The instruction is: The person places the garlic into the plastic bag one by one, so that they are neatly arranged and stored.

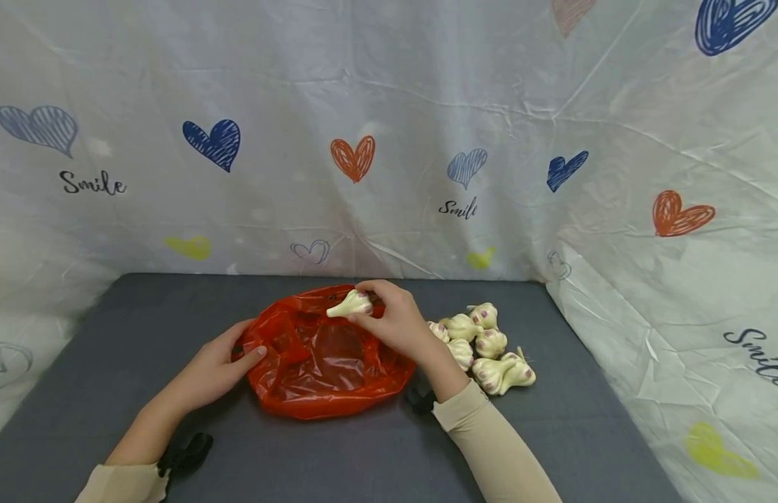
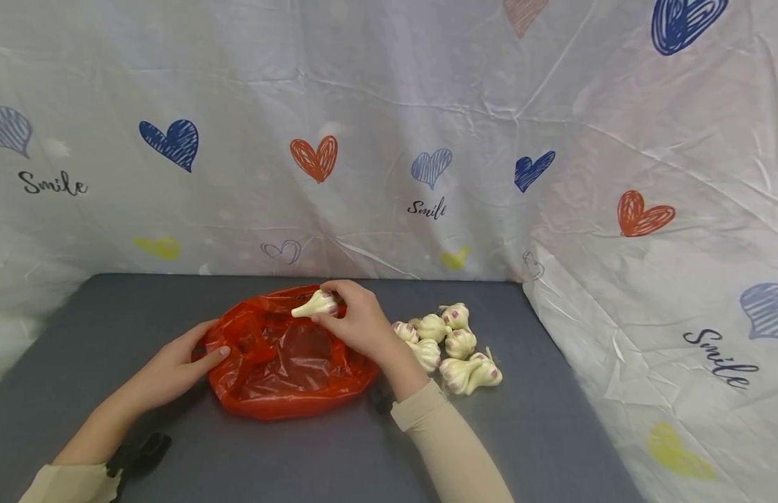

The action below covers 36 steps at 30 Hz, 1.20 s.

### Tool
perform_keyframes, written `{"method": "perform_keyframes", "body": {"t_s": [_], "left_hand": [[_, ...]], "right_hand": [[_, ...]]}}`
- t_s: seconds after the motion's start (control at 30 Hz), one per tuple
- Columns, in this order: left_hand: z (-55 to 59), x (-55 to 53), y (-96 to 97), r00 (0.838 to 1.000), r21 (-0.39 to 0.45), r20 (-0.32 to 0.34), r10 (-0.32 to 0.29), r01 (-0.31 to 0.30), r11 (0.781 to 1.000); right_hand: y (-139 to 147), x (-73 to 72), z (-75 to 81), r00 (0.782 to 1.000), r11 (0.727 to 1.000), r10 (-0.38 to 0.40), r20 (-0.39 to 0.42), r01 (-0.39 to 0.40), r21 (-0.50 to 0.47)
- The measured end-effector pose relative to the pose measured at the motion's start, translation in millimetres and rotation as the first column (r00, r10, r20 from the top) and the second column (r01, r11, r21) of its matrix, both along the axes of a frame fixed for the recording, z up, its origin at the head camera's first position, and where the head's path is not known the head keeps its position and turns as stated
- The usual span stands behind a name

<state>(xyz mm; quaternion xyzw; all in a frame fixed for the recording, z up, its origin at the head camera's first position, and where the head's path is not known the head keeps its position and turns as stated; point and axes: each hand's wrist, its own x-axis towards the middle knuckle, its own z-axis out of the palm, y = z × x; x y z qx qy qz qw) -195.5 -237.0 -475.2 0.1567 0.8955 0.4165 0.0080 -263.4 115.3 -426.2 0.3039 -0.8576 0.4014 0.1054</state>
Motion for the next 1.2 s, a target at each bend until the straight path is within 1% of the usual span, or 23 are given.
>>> {"method": "perform_keyframes", "body": {"t_s": [0.27, 0.43, 0.67, 0.83, 1.0, 1.2], "left_hand": [[-0.4, -0.5, 2.5, 1.0, 0.0, -0.004, -0.005, 0.005, 1.0], [0.0, -0.5, 3.8, 1.0, 0.001, -0.009, -0.008, 0.008, 1.0], [3.2, 0.1, 6.7, 1.0, 0.006, 0.001, -0.01, 0.01, 1.0], [2.0, -1.3, 6.0, 1.0, 0.011, 0.002, -0.013, 0.013, 1.0], [0.8, -0.9, 3.6, 1.0, 0.0, 0.009, -0.001, 0.001, 1.0], [-0.9, -0.1, 1.7, 1.0, -0.006, 0.014, 0.004, -0.004, 1.0]], "right_hand": [[-6, 1.1, -4.8, 1.0, 1.0, 0.003, 0.003, -0.003, 0.028], [-9, 0.9, -6.5, 1.0, 0.998, 0.021, -0.003, -0.021, 0.051], [-11, 0.8, -8.3, 0.999, 0.997, 0.037, -0.002, -0.037, 0.069], [-15, 1.6, -9.7, 0.998, 0.997, 0.052, 0.02, -0.053, 0.058], [-23, 0.9, -14.9, 0.996, 0.996, 0.076, 0.053, -0.079, 0.045], [-29, 0.3, -19.7, 0.993, 0.996, 0.083, 0.078, -0.086, 0.03]]}}
